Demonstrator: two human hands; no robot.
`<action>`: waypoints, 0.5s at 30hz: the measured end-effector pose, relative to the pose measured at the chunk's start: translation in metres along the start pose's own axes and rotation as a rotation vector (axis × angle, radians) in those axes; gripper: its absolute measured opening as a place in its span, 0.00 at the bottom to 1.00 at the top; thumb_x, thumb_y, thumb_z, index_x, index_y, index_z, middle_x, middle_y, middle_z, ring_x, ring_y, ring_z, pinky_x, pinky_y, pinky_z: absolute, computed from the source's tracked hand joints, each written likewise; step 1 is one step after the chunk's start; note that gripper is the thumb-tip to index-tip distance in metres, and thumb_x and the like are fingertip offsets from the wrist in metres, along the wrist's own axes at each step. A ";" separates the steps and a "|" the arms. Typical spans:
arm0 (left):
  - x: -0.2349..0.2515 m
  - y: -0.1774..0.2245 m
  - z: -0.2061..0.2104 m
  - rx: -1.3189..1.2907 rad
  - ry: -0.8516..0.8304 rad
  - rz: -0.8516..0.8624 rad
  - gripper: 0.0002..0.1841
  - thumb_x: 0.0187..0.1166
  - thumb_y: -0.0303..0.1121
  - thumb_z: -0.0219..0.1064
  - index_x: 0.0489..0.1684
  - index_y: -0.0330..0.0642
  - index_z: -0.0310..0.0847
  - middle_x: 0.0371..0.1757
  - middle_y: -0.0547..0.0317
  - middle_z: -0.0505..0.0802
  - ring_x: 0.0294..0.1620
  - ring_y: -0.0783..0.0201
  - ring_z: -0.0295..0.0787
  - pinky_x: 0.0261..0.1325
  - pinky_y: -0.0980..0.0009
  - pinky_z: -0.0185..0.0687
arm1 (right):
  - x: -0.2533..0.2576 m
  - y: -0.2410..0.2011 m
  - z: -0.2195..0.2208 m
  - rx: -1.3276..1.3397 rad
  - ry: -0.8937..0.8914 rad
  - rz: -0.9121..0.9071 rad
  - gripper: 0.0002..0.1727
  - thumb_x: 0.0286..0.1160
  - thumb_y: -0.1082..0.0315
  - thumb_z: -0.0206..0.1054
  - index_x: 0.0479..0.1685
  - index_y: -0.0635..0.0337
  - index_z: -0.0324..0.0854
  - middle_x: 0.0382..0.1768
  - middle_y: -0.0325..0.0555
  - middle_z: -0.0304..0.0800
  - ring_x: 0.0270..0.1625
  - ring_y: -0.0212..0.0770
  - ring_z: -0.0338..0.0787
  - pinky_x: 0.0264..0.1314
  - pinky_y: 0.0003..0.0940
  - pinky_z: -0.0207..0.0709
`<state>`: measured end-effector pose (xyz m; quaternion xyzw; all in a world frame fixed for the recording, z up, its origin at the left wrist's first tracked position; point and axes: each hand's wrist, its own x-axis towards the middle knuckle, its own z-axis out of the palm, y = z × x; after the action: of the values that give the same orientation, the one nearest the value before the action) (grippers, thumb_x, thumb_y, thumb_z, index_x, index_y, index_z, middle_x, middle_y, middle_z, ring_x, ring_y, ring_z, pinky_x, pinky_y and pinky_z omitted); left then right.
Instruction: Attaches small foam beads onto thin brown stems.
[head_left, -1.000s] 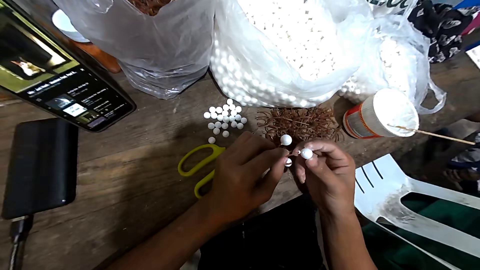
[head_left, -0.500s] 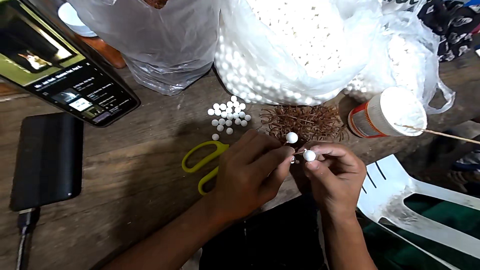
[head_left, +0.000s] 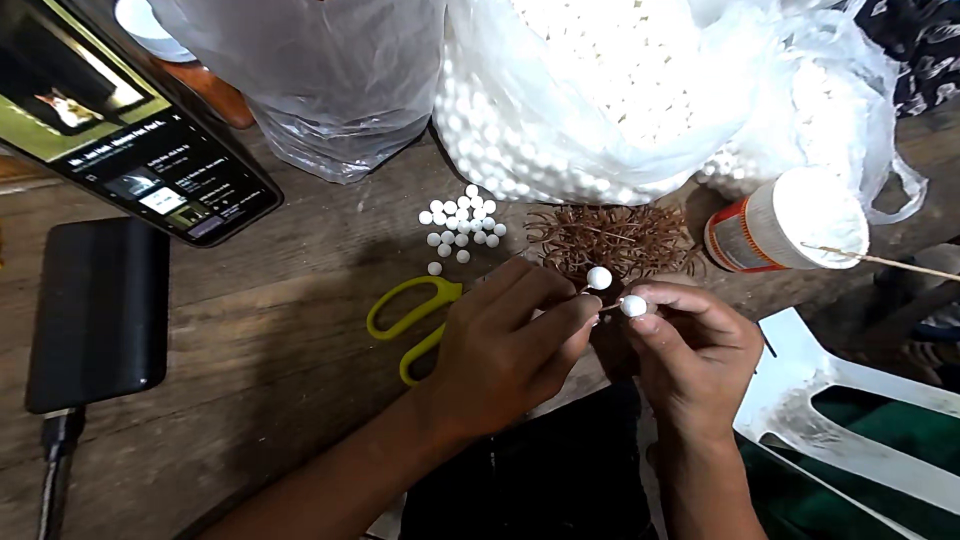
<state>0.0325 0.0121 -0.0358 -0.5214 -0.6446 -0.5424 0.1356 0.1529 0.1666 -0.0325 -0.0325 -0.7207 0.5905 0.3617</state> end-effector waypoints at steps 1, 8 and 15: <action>0.000 0.000 0.000 0.002 -0.001 0.000 0.08 0.80 0.29 0.69 0.40 0.38 0.95 0.37 0.54 0.92 0.42 0.68 0.85 0.43 0.78 0.79 | 0.000 0.000 -0.001 -0.008 -0.004 0.002 0.07 0.77 0.65 0.74 0.49 0.50 0.94 0.44 0.28 0.94 0.38 0.19 0.88 0.39 0.13 0.81; 0.000 0.000 -0.001 -0.001 -0.030 0.008 0.08 0.80 0.30 0.69 0.40 0.38 0.95 0.37 0.54 0.92 0.41 0.67 0.85 0.43 0.78 0.79 | 0.001 0.002 -0.009 -0.035 -0.045 0.040 0.08 0.81 0.63 0.71 0.49 0.50 0.94 0.45 0.27 0.94 0.38 0.19 0.86 0.39 0.14 0.81; -0.001 0.000 0.000 -0.005 -0.038 0.011 0.08 0.80 0.30 0.69 0.39 0.37 0.95 0.37 0.53 0.91 0.42 0.67 0.85 0.42 0.77 0.79 | 0.005 0.004 -0.017 0.016 -0.125 0.109 0.08 0.81 0.60 0.70 0.49 0.47 0.95 0.45 0.27 0.94 0.42 0.21 0.88 0.44 0.17 0.82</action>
<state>0.0324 0.0113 -0.0365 -0.5356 -0.6427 -0.5334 0.1250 0.1572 0.1840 -0.0330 -0.0319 -0.7343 0.6159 0.2837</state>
